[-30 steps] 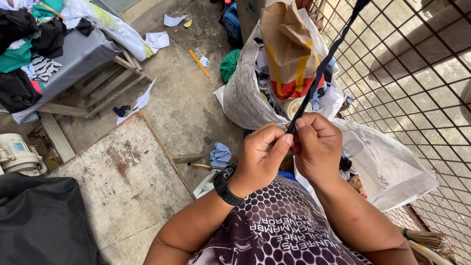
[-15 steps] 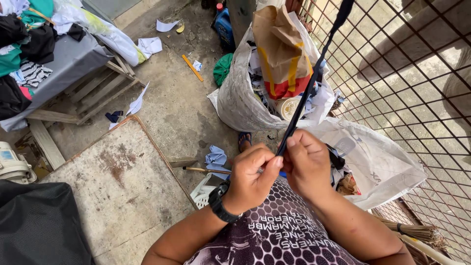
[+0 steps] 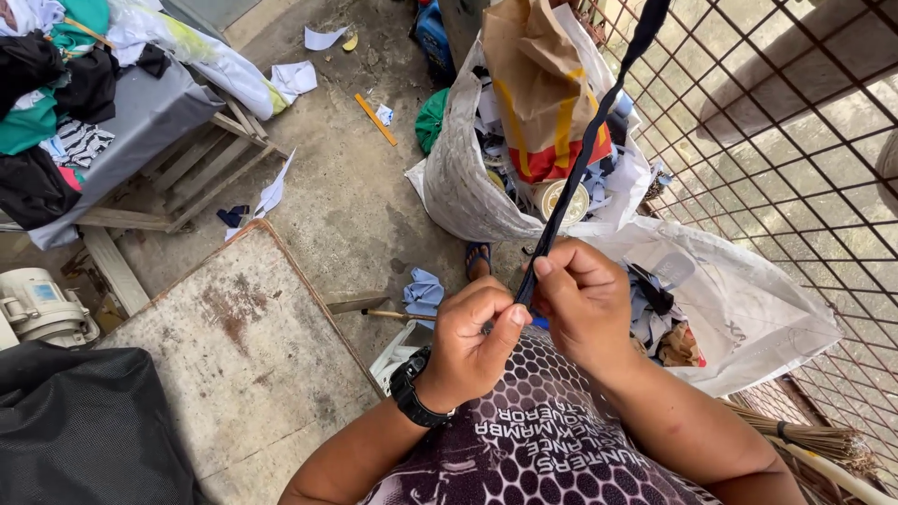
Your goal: The person sits on a chair and sews a long black strap using a needle and thread. They pull the thread through the strap repeatedly to stitch it. The person is barefoot and wears a patterned shirt.
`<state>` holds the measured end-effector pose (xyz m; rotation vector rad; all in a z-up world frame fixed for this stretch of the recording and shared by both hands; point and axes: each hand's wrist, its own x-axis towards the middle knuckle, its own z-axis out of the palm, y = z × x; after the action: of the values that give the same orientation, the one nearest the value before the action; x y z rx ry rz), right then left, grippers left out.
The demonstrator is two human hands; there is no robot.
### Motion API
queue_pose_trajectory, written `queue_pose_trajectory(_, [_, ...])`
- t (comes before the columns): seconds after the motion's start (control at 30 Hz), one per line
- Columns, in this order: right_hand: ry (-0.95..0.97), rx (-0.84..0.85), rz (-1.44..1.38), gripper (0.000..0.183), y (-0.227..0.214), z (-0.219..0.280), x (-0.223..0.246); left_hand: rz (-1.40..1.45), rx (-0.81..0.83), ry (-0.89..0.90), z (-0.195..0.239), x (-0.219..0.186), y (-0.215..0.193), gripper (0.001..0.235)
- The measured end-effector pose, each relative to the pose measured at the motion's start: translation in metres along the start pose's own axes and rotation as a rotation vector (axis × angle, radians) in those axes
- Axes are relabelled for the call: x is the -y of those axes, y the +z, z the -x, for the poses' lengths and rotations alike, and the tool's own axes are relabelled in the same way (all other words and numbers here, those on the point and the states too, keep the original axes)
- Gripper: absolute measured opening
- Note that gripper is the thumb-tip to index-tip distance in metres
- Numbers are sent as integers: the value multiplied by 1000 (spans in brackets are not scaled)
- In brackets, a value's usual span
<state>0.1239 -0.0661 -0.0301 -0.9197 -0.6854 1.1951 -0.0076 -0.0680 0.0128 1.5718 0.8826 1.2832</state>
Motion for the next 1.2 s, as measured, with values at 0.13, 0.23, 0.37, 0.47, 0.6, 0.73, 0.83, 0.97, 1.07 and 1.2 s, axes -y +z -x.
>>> queue_pose_trajectory(0.13, [-20,0,25,20,-4,-1,0,66,44,-36,-9,4,1,28])
queue_pose_trajectory(0.23, [-20,-2,44,20,-7,-1,3,59,50,-6,-20,1,6,30])
queue_pose_trajectory(0.37, [41,-85,-39,16,-18,0,-3,54,12,57,-23,-13,12,27])
queue_pose_trajectory(0.47, [72,-95,-112,15,-17,-2,-2,55,-29,115,-17,-7,13,29])
queue_pose_trajectory(0.6, [63,-54,-93,19,-23,3,8,77,-61,129,-11,-17,21,26])
queue_pose_trajectory(0.73, [72,-44,-29,22,-30,23,11,116,-37,143,6,-19,24,27])
queue_pose_trajectory(0.83, [70,-44,-44,20,-31,28,7,125,-32,137,11,-13,25,28])
queue_pose_trajectory(0.97, [77,-50,-53,13,-49,38,-10,87,-40,141,12,-4,25,28])
queue_pose_trajectory(1.07, [54,-42,-45,11,-63,29,-21,35,-18,187,10,-5,24,28])
queue_pose_trajectory(1.2, [-21,-53,-13,15,-56,11,-17,4,1,212,8,-7,24,27])
